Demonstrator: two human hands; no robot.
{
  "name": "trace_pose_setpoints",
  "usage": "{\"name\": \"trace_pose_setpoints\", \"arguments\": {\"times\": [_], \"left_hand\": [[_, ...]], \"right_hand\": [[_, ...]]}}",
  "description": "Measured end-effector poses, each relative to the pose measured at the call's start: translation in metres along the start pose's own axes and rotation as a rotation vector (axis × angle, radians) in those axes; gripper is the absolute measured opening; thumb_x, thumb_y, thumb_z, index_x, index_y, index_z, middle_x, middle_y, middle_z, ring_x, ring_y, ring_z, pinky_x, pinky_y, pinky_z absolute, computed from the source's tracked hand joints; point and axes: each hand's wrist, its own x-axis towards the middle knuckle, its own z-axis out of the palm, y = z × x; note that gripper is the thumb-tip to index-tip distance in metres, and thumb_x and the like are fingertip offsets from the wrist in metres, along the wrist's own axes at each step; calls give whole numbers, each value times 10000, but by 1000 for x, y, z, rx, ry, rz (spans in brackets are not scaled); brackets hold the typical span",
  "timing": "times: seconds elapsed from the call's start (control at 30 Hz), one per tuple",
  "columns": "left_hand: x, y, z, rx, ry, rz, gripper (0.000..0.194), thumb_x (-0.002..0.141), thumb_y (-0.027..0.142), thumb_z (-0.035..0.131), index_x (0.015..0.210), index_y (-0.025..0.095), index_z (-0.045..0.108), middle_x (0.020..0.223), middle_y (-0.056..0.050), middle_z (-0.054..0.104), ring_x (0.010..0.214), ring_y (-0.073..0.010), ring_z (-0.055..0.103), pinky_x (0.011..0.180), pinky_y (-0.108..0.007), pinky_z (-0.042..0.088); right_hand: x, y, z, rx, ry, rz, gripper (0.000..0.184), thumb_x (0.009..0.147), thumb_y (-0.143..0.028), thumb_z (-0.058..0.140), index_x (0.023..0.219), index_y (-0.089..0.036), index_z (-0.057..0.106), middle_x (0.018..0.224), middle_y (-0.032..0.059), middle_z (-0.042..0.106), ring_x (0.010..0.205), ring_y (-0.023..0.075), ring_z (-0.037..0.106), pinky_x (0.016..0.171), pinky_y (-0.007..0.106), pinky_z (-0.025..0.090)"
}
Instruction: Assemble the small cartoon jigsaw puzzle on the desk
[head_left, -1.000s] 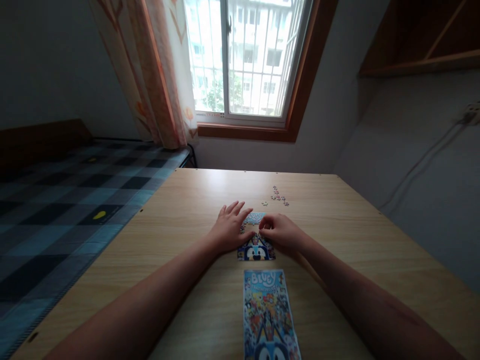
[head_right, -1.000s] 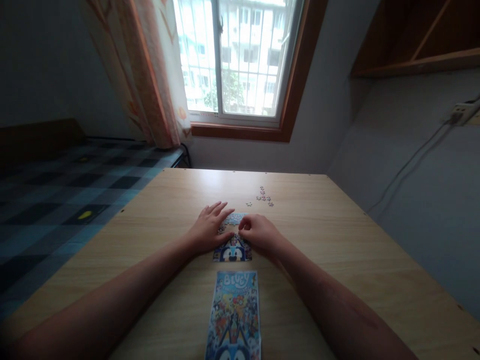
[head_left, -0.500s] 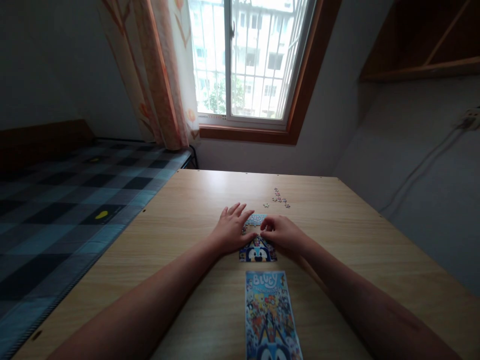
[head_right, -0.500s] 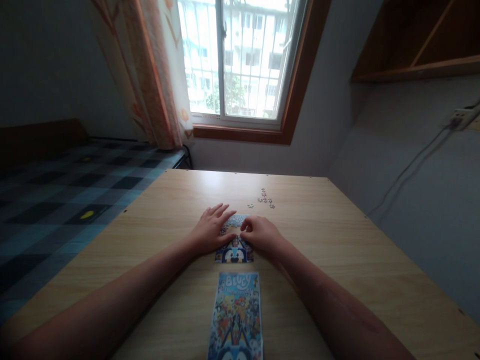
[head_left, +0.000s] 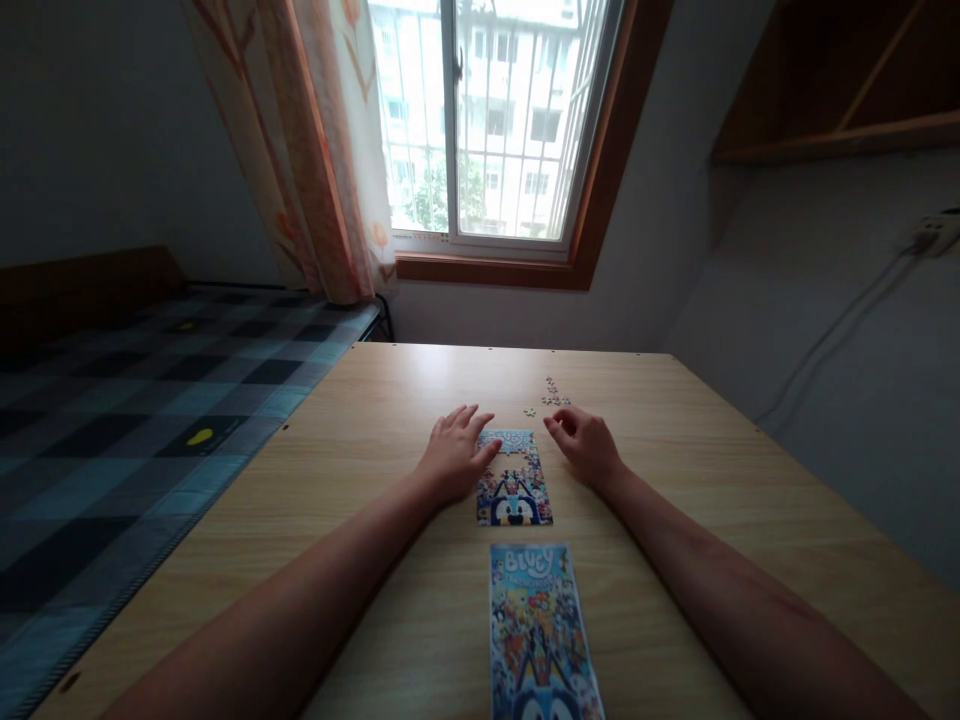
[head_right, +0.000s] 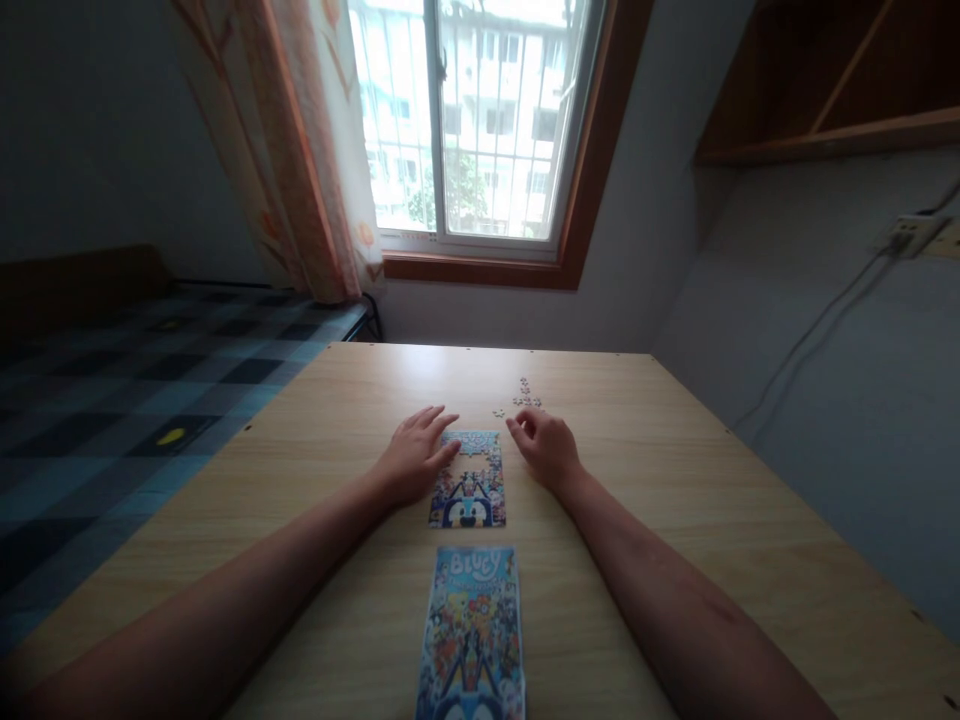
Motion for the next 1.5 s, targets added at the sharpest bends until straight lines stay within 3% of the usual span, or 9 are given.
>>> {"name": "trace_pose_setpoints", "arguments": {"times": [0.3, 0.53, 0.7, 0.87, 1.0, 1.17, 1.27, 1.33, 1.5], "left_hand": [[12, -25, -5, 48, 120, -268, 490, 999, 433, 358, 1365, 193, 579, 1506, -136, 506, 1427, -288, 405, 1181, -506, 286], [15, -34, -9, 144, 136, -314, 486, 966, 441, 383, 1322, 195, 605, 1437, -144, 562, 1339, -308, 479, 1132, -484, 335], [18, -30, -8, 253, 62, -374, 484, 926, 456, 419, 1298, 220, 619, 1444, -142, 548, 1348, -330, 457, 1122, -495, 338], [24, -31, -5, 297, -65, -370, 627, 970, 511, 266, 1498, 223, 444, 1610, -154, 349, 1483, -352, 286, 1171, -591, 225], [28, -45, -8, 311, -155, -339, 719, 953, 630, 231, 1566, 268, 333, 1665, -128, 231, 1524, -360, 196, 1184, -628, 164], [33, -74, -19, 344, -141, -417, 738, 951, 634, 216, 1573, 253, 326, 1661, -141, 238, 1525, -343, 209, 1185, -607, 191], [37, -94, -26, 347, -128, -485, 749, 949, 640, 215, 1578, 246, 317, 1662, -148, 230, 1527, -339, 205, 1192, -602, 179], [40, -107, -31, 345, -114, -531, 756, 946, 643, 220, 1581, 242, 312, 1664, -149, 225, 1526, -340, 207, 1191, -609, 175], [47, -140, -41, 343, -82, -611, 771, 938, 646, 232, 1575, 221, 331, 1655, -158, 246, 1522, -347, 215, 1185, -624, 182]], "right_hand": [[-5, -3, 4, -56, -10, -41, 337, 938, -474, 507, 768, -222, 652, 607, -2, 586, 569, 156, 526, 589, 266, 315], [0, 4, 3, -73, 22, 31, 377, 958, -451, 478, 718, -208, 638, 641, 16, 623, 615, 162, 562, 616, 269, 328], [-1, 6, 2, -205, -82, 59, 330, 952, -420, 505, 760, -213, 676, 748, 34, 711, 684, 172, 611, 623, 269, 342], [-2, 9, -6, -373, -177, 98, 308, 949, -427, 505, 832, -230, 711, 841, 49, 750, 753, 194, 640, 601, 278, 326], [-2, 22, -21, -447, -192, 186, 315, 952, -429, 482, 859, -232, 709, 879, 55, 754, 778, 203, 643, 604, 276, 336], [-7, 43, -38, -539, -199, 227, 315, 940, -440, 481, 893, -225, 706, 863, 70, 742, 781, 226, 649, 628, 289, 379], [-9, 59, -46, -553, -138, 247, 322, 927, -386, 487, 1112, -209, 682, 1019, 102, 737, 911, 261, 658, 736, 319, 453], [-8, 71, -50, -578, -88, 254, 436, 918, -366, 494, 1303, -195, 605, 1204, 140, 689, 1076, 298, 625, 881, 369, 471], [1, 102, -59, -646, -181, 447, 645, 974, -510, 357, 1542, -205, 391, 1566, 146, 422, 1420, 357, 382, 1148, 559, 304]]}}
